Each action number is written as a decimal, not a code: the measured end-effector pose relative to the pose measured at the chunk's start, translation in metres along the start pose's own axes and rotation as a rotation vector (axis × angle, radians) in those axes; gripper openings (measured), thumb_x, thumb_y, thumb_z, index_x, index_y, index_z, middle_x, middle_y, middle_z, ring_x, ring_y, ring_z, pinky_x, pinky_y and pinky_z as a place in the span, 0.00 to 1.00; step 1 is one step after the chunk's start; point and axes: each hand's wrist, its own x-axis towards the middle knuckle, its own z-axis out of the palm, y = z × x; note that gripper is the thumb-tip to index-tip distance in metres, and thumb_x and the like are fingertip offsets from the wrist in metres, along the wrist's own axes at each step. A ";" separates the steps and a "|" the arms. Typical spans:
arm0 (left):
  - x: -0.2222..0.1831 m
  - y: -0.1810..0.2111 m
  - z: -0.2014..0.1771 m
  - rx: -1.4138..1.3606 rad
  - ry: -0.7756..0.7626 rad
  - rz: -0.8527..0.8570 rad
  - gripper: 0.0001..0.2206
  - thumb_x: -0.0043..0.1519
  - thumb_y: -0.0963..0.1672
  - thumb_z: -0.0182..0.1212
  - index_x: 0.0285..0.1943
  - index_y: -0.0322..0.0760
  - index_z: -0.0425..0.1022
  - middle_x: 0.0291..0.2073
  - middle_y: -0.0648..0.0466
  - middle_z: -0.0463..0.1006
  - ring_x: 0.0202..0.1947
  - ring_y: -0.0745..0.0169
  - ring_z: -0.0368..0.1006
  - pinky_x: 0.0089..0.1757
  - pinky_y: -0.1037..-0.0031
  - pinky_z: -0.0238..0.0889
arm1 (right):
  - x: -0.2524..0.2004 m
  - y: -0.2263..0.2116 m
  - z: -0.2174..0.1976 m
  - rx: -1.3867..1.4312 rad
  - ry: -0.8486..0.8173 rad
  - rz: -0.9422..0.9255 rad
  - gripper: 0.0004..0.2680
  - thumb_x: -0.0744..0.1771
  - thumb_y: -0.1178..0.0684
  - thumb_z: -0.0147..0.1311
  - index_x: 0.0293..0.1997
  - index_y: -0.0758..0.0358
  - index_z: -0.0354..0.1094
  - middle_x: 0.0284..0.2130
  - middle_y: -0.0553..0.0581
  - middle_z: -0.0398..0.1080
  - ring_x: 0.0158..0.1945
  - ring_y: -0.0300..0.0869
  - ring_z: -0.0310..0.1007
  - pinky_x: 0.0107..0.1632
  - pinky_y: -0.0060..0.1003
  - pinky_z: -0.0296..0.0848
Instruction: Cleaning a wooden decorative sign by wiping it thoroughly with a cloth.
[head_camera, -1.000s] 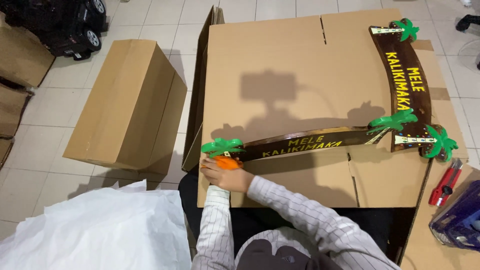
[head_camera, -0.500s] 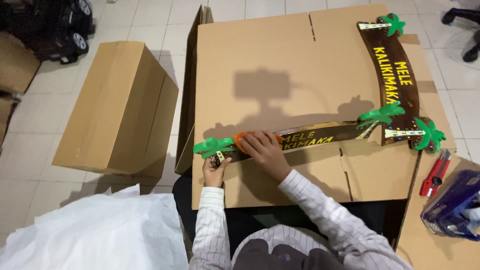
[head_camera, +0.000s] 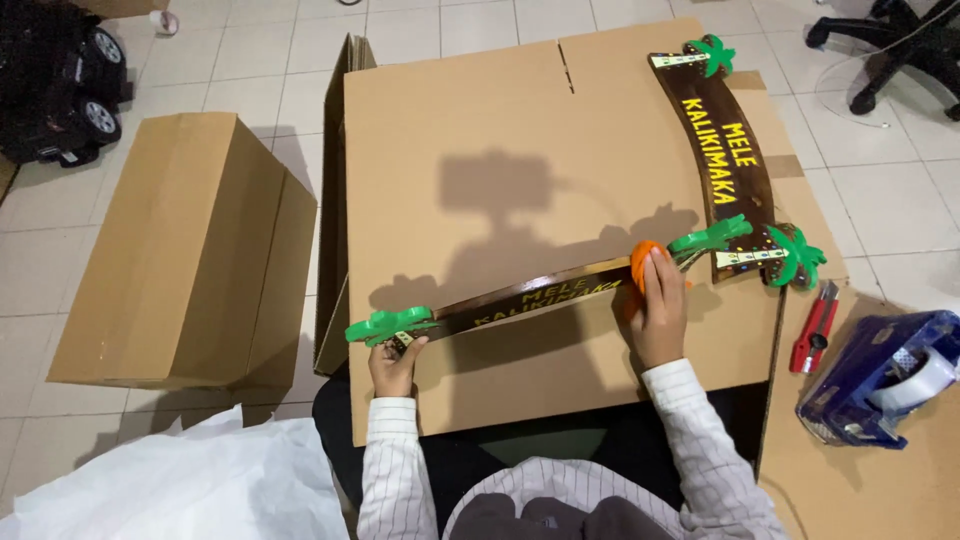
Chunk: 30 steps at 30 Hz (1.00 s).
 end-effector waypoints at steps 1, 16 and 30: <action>0.001 -0.006 -0.002 -0.013 -0.005 0.008 0.31 0.43 0.34 0.80 0.58 0.34 0.76 0.48 0.51 0.82 0.52 0.65 0.74 0.56 0.65 0.69 | -0.006 0.001 -0.001 -0.015 0.026 0.026 0.18 0.66 0.73 0.45 0.64 0.79 0.64 0.61 0.74 0.65 0.64 0.70 0.63 0.66 0.59 0.63; 0.024 0.101 0.010 0.049 -0.217 -0.146 0.20 0.54 0.36 0.65 0.56 0.22 0.69 0.56 0.31 0.70 0.60 0.46 0.64 0.58 0.66 0.59 | -0.073 0.050 -0.061 0.616 0.426 1.322 0.34 0.72 0.20 0.40 0.77 0.59 0.46 0.72 0.70 0.42 0.73 0.66 0.49 0.71 0.58 0.59; 0.038 0.030 -0.042 -1.486 -0.206 -0.742 0.23 0.72 0.46 0.50 0.78 0.50 0.58 0.52 0.43 0.76 0.57 0.46 0.74 0.57 0.58 0.67 | -0.101 0.083 -0.034 0.116 -0.269 1.222 0.25 0.69 0.34 0.64 0.53 0.76 0.72 0.35 0.74 0.74 0.45 0.62 0.75 0.40 0.57 0.73</action>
